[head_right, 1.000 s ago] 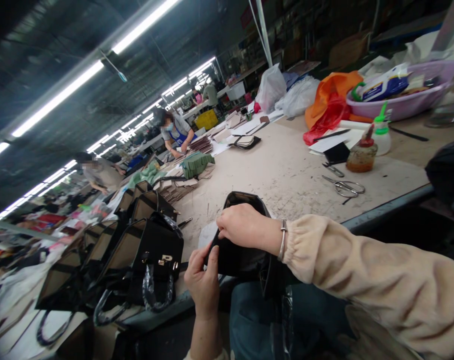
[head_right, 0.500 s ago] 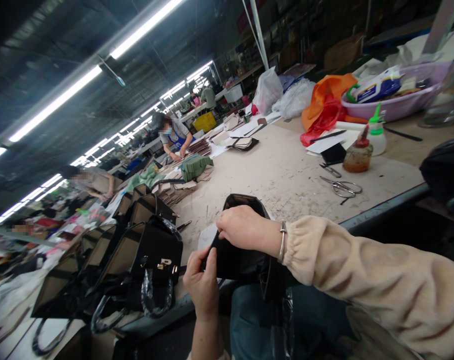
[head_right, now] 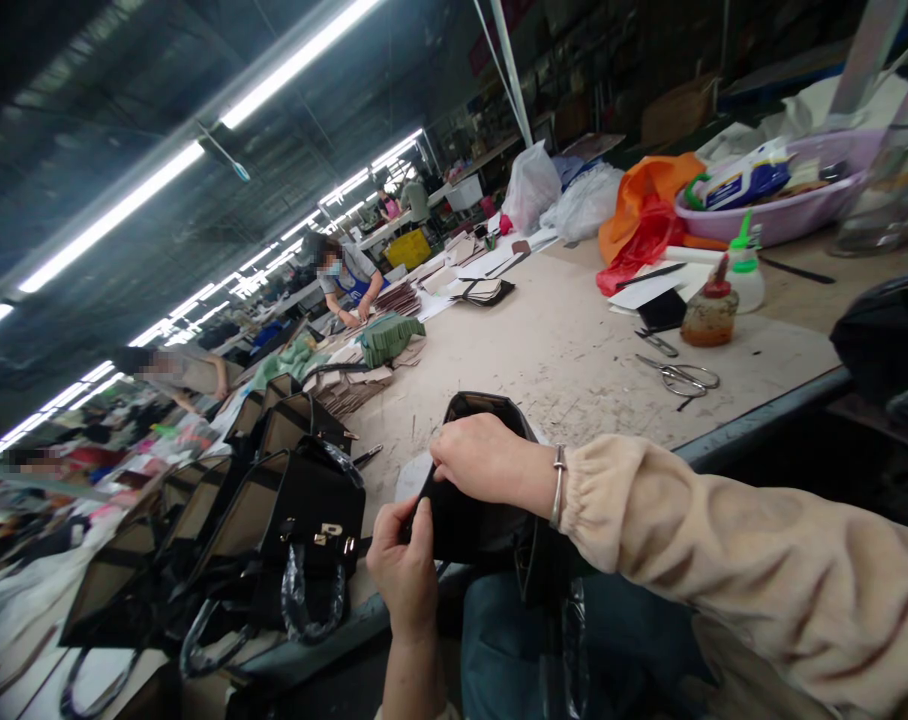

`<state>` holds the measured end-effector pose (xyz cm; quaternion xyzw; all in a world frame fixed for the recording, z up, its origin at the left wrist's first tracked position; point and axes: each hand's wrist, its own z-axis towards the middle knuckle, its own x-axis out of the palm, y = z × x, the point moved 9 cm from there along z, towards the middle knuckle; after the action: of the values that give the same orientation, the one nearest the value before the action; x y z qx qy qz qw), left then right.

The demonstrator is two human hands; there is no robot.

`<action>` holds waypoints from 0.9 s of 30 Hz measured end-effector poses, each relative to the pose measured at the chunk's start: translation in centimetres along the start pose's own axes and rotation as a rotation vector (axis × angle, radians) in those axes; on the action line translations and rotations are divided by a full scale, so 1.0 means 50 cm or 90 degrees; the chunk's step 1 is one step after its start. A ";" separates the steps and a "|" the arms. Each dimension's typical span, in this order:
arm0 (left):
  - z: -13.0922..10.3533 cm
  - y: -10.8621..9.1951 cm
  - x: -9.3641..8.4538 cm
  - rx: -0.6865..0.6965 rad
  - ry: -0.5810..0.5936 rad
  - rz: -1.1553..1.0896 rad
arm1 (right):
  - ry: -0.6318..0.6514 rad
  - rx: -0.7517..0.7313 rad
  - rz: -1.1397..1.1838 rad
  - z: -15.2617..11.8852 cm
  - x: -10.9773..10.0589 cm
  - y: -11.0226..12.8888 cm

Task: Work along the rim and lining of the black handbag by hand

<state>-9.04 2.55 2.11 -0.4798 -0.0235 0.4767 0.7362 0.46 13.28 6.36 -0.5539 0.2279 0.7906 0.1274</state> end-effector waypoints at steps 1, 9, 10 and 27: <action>0.001 0.000 0.001 -0.002 0.003 0.002 | -0.001 0.001 0.000 0.000 0.000 -0.001; 0.021 0.004 0.014 -0.017 0.057 0.007 | -0.008 0.010 -0.001 0.005 0.005 -0.004; 0.025 0.004 0.017 -0.015 0.065 0.007 | -0.008 0.012 -0.001 0.006 0.005 -0.004; 0.027 0.040 0.025 -0.090 0.062 -0.010 | 0.003 0.018 -0.025 0.009 -0.011 -0.062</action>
<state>-10.38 4.56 0.89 -0.5533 -0.0251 0.4444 0.7041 1.69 16.21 6.34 -0.5581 0.2280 0.7836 0.1504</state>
